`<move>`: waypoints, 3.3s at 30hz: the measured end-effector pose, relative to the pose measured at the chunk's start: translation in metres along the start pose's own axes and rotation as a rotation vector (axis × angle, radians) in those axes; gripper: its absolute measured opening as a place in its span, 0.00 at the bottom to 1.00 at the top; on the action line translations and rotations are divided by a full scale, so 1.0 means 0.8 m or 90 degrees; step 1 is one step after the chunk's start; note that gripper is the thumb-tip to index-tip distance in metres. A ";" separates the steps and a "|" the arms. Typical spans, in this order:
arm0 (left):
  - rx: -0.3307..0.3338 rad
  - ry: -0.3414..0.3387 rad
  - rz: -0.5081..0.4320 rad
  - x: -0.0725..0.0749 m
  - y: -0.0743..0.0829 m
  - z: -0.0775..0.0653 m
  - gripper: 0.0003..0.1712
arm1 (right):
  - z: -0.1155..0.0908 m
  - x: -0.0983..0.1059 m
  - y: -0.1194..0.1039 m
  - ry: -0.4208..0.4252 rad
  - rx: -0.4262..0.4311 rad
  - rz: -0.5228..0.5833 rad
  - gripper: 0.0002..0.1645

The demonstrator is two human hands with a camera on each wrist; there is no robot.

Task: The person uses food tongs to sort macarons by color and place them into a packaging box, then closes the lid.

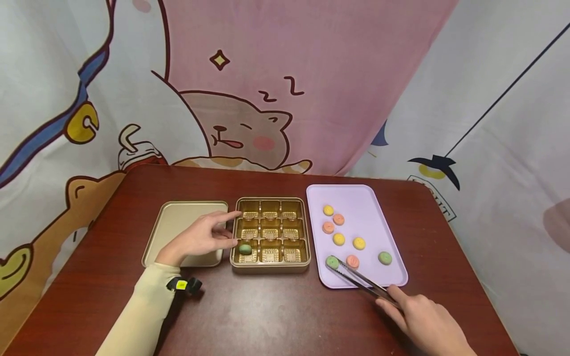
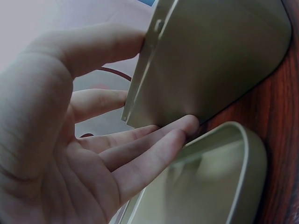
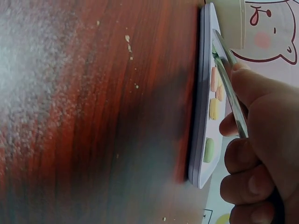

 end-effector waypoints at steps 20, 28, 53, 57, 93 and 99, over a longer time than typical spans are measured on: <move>-0.001 0.001 -0.012 -0.001 -0.002 0.001 0.47 | 0.004 -0.011 0.002 -0.017 -0.016 0.055 0.23; 0.002 0.000 -0.013 -0.001 -0.002 0.000 0.47 | 0.002 0.001 -0.003 0.029 -0.002 0.044 0.22; 0.007 -0.002 0.005 0.001 0.000 -0.001 0.48 | 0.032 0.049 -0.058 0.204 0.127 -0.003 0.17; 0.009 -0.001 0.017 0.001 -0.002 0.000 0.47 | 0.041 0.054 -0.076 0.259 0.178 -0.011 0.16; 0.014 0.004 0.032 -0.001 -0.004 -0.001 0.47 | 0.106 0.075 -0.205 0.262 0.352 -0.074 0.19; 0.015 0.000 0.026 -0.002 -0.006 0.000 0.47 | 0.109 0.073 -0.210 0.257 0.351 -0.081 0.21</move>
Point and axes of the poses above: each hand's wrist, its own z-axis towards the middle knuckle, its own x-axis out of the back of the hand, y = z × x, the point moved 5 cm from there along z, towards the middle knuckle, and after that the axes turned 12 degrees about -y, right-handed, at the moved point
